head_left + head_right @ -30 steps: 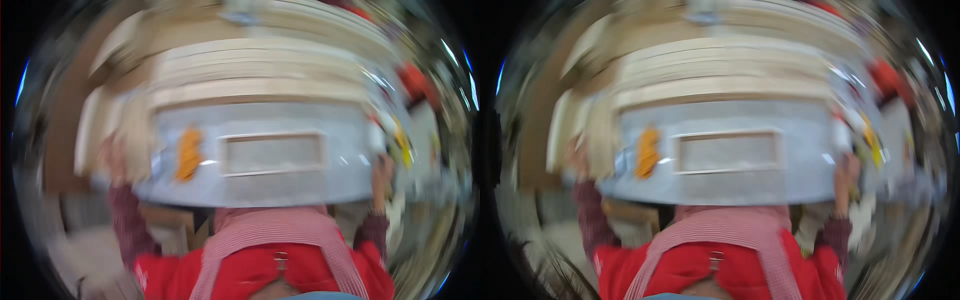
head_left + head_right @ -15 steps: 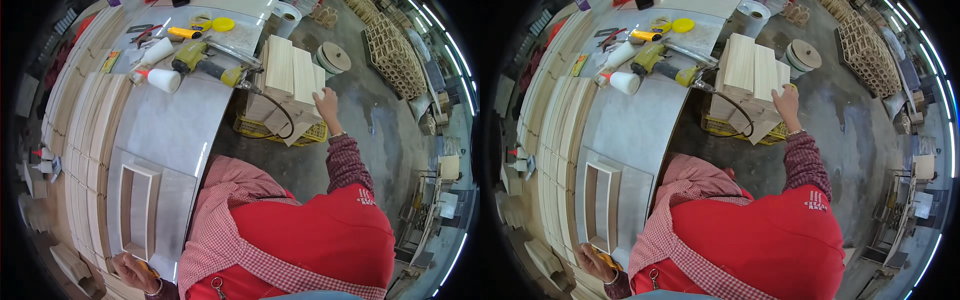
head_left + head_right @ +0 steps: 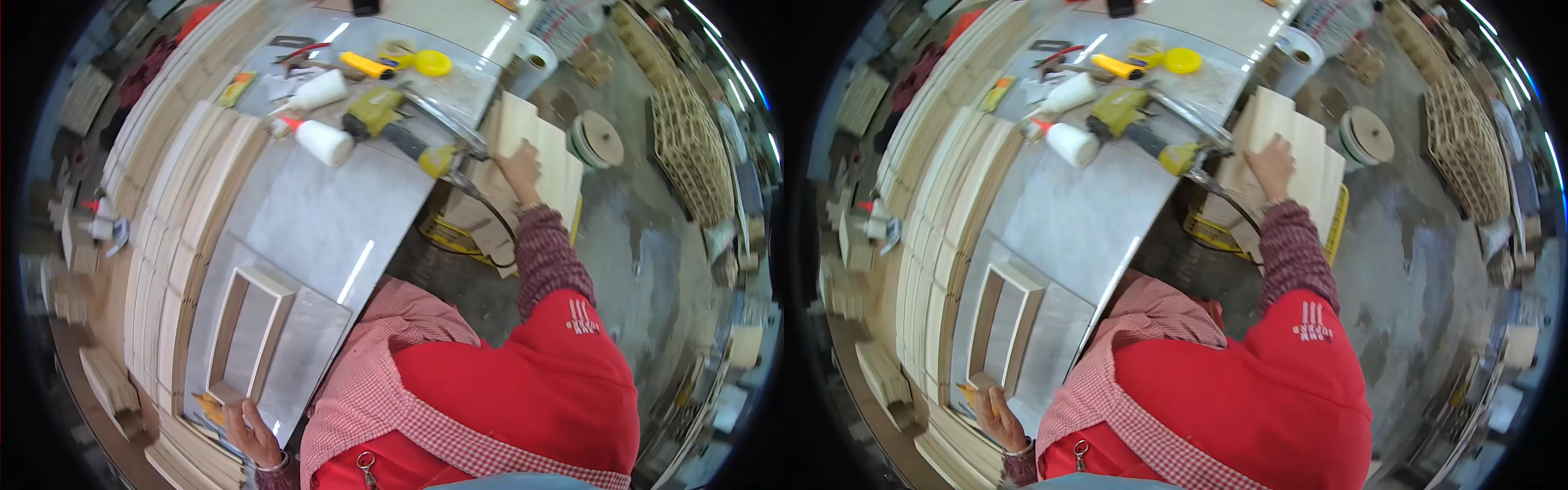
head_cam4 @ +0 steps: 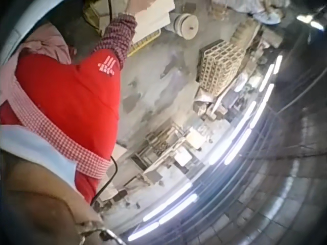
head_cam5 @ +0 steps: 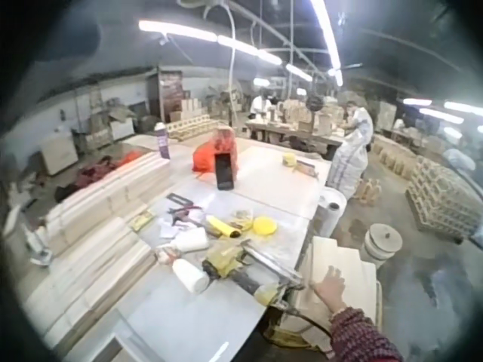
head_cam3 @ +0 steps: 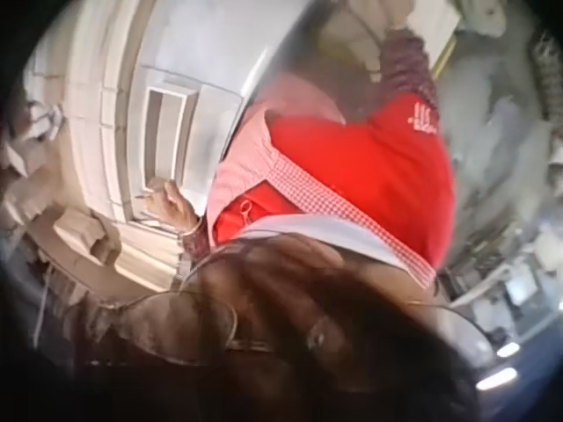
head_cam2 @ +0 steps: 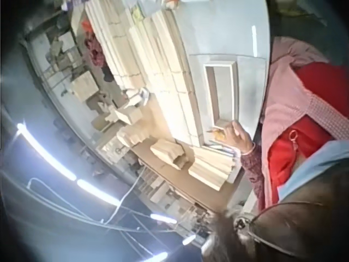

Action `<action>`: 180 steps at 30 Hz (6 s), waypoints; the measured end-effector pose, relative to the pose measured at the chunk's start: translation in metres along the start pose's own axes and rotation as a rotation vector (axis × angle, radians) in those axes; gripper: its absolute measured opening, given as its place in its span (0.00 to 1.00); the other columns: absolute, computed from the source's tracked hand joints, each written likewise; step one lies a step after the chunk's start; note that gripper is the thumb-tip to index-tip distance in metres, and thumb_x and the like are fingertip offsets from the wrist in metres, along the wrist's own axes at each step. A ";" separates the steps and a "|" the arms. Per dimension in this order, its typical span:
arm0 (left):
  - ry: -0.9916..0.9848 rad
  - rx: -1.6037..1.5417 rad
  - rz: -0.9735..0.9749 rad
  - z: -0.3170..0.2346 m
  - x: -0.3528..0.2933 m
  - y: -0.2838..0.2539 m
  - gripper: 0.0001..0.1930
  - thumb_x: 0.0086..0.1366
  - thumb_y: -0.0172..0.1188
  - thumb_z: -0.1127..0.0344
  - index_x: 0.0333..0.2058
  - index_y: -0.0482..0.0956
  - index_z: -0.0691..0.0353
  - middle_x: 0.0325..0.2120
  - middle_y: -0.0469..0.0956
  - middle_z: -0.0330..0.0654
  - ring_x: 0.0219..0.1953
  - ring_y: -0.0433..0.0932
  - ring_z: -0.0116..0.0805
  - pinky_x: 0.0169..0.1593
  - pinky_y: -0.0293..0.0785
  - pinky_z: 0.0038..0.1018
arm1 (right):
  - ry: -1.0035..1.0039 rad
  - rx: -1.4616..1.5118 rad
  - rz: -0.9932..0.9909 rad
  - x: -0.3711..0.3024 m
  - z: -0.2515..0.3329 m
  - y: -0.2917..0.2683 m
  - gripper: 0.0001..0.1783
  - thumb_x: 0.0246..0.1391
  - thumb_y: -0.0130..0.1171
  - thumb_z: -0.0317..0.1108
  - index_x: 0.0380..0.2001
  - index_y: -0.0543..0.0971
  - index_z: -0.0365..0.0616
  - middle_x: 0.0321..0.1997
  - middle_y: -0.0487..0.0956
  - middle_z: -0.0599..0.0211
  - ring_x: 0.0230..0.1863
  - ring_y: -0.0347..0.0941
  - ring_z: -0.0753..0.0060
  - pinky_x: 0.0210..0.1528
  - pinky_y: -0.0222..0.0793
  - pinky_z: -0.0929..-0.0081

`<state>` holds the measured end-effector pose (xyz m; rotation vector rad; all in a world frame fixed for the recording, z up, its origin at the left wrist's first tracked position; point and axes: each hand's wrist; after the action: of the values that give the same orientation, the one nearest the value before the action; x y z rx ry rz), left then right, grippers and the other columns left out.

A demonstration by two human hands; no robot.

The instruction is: Assembling wooden boxes by applying glue and using a pneumatic nail gun.

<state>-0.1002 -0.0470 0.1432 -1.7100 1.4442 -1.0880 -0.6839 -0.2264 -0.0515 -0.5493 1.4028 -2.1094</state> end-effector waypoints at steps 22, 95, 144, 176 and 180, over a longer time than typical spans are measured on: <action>0.492 -0.137 0.401 -0.027 0.064 0.024 0.43 0.47 0.63 0.41 0.58 0.64 0.59 0.59 0.57 0.55 0.56 0.62 0.52 0.58 0.58 0.42 | -2.031 0.548 0.969 -0.268 0.247 -0.105 0.32 0.33 0.65 0.38 0.47 0.72 0.42 0.56 0.67 0.56 0.57 0.62 0.50 0.57 0.59 0.58; 0.263 0.177 0.331 0.025 0.127 0.075 0.38 0.42 0.69 0.47 0.56 0.72 0.45 0.58 0.61 0.54 0.55 0.64 0.52 0.56 0.63 0.42 | -1.047 1.016 0.733 -0.293 0.227 0.005 0.15 0.42 0.57 0.15 0.37 0.78 0.38 0.33 0.77 0.67 0.21 0.64 0.78 0.22 0.59 0.84; 0.286 0.094 0.219 0.015 0.134 0.101 0.38 0.41 0.70 0.49 0.53 0.73 0.56 0.58 0.60 0.55 0.55 0.63 0.53 0.56 0.62 0.44 | -1.042 1.086 0.759 -0.290 0.232 0.014 0.16 0.38 0.56 0.18 0.36 0.78 0.37 0.31 0.73 0.66 0.22 0.66 0.73 0.22 0.61 0.81; 0.308 0.029 0.170 0.027 0.131 0.109 0.39 0.39 0.70 0.46 0.52 0.73 0.54 0.58 0.61 0.53 0.54 0.62 0.52 0.57 0.57 0.44 | -1.180 0.949 0.744 -0.272 0.217 -0.006 0.19 0.38 0.56 0.18 0.39 0.77 0.36 0.38 0.76 0.61 0.28 0.71 0.69 0.28 0.67 0.81; 0.293 0.050 0.126 0.031 0.127 0.107 0.39 0.39 0.69 0.45 0.51 0.73 0.55 0.57 0.62 0.52 0.54 0.62 0.51 0.57 0.56 0.44 | -1.102 0.717 0.380 -0.207 0.210 -0.017 0.21 0.43 0.57 0.21 0.45 0.76 0.42 0.46 0.77 0.62 0.40 0.73 0.64 0.43 0.69 0.73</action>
<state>-0.1139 -0.1928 0.0594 -1.4472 1.6629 -1.3346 -0.4017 -0.2367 0.0351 -0.8427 0.0940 -1.4104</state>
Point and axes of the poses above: each hand's wrist, its own x-axis towards the middle knuckle, its own y-axis out of the palm, z = x × y
